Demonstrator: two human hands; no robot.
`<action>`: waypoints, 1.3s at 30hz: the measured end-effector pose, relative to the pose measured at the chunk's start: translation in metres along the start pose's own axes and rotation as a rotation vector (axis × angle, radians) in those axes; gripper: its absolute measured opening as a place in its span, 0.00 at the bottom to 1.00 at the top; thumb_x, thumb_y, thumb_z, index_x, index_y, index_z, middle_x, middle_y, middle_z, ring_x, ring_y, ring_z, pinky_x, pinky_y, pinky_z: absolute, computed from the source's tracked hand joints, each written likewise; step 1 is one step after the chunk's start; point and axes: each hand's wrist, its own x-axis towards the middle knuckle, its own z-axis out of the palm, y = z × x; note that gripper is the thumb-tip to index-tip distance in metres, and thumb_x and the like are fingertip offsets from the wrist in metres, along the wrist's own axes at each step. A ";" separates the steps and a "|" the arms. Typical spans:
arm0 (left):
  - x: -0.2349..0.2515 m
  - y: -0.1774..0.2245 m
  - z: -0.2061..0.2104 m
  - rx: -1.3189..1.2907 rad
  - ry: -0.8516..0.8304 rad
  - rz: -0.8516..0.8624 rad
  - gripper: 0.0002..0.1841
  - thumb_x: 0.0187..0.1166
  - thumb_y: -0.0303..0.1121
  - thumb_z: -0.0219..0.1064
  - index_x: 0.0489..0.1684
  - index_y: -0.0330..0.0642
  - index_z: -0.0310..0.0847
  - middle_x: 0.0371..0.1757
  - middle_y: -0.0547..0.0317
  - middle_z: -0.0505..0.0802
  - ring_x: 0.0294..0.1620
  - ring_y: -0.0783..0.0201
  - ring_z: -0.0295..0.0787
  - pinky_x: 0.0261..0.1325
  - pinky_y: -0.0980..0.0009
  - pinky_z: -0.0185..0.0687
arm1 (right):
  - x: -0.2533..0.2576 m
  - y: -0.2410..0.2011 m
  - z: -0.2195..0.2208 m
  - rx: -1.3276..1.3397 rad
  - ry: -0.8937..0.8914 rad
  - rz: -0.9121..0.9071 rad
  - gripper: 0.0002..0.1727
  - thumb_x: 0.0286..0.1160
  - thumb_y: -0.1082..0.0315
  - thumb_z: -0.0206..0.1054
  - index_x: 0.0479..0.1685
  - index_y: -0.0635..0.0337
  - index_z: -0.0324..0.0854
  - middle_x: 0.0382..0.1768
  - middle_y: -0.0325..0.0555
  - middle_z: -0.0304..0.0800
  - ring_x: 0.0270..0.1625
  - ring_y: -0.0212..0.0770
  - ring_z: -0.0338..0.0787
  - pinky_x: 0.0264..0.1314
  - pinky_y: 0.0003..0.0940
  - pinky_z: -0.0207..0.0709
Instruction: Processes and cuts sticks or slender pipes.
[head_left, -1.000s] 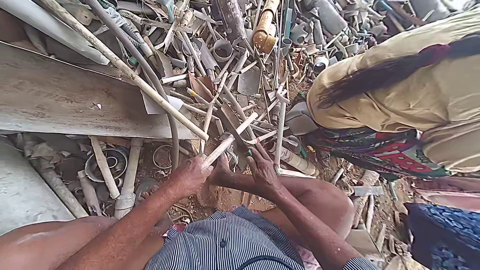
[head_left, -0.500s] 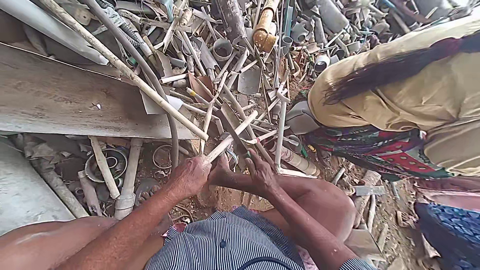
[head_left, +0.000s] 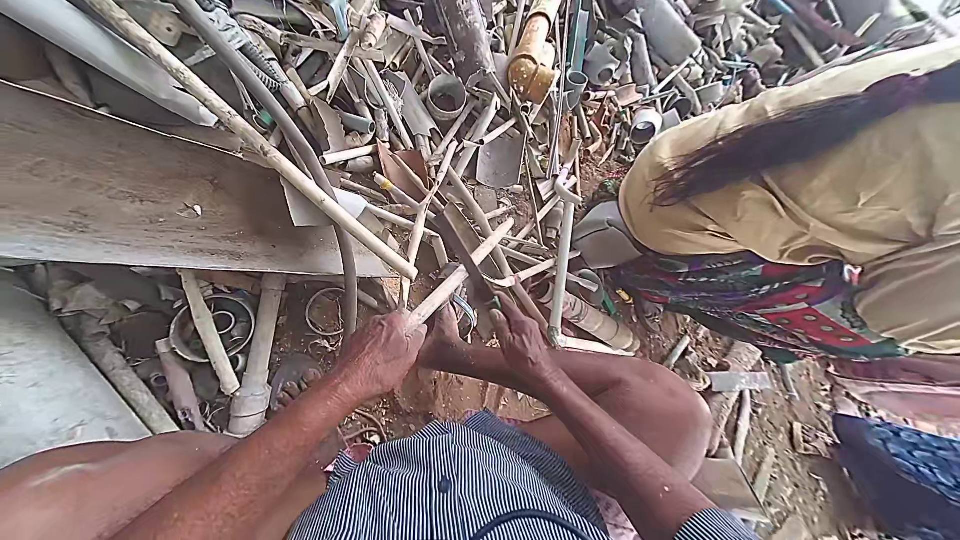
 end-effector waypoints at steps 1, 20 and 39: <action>0.001 0.000 0.000 0.002 -0.001 -0.001 0.22 0.95 0.41 0.48 0.60 0.27 0.78 0.53 0.32 0.86 0.59 0.39 0.84 0.65 0.43 0.74 | -0.018 -0.009 0.014 0.013 -0.031 -0.091 0.28 0.89 0.61 0.50 0.78 0.72 0.73 0.44 0.64 0.93 0.43 0.58 0.93 0.51 0.57 0.83; 0.007 -0.008 0.002 -0.043 -0.025 0.030 0.22 0.96 0.40 0.47 0.57 0.28 0.78 0.46 0.36 0.86 0.50 0.43 0.85 0.59 0.47 0.76 | -0.031 -0.010 0.017 -0.036 -0.088 -0.214 0.28 0.88 0.58 0.50 0.75 0.69 0.77 0.42 0.61 0.94 0.40 0.59 0.94 0.45 0.57 0.84; 0.007 -0.003 0.005 0.033 0.000 0.013 0.22 0.95 0.42 0.48 0.62 0.30 0.78 0.51 0.34 0.87 0.57 0.39 0.85 0.62 0.42 0.75 | 0.031 0.028 -0.023 -0.008 0.048 0.102 0.27 0.93 0.60 0.47 0.81 0.68 0.72 0.48 0.63 0.91 0.43 0.51 0.90 0.55 0.51 0.80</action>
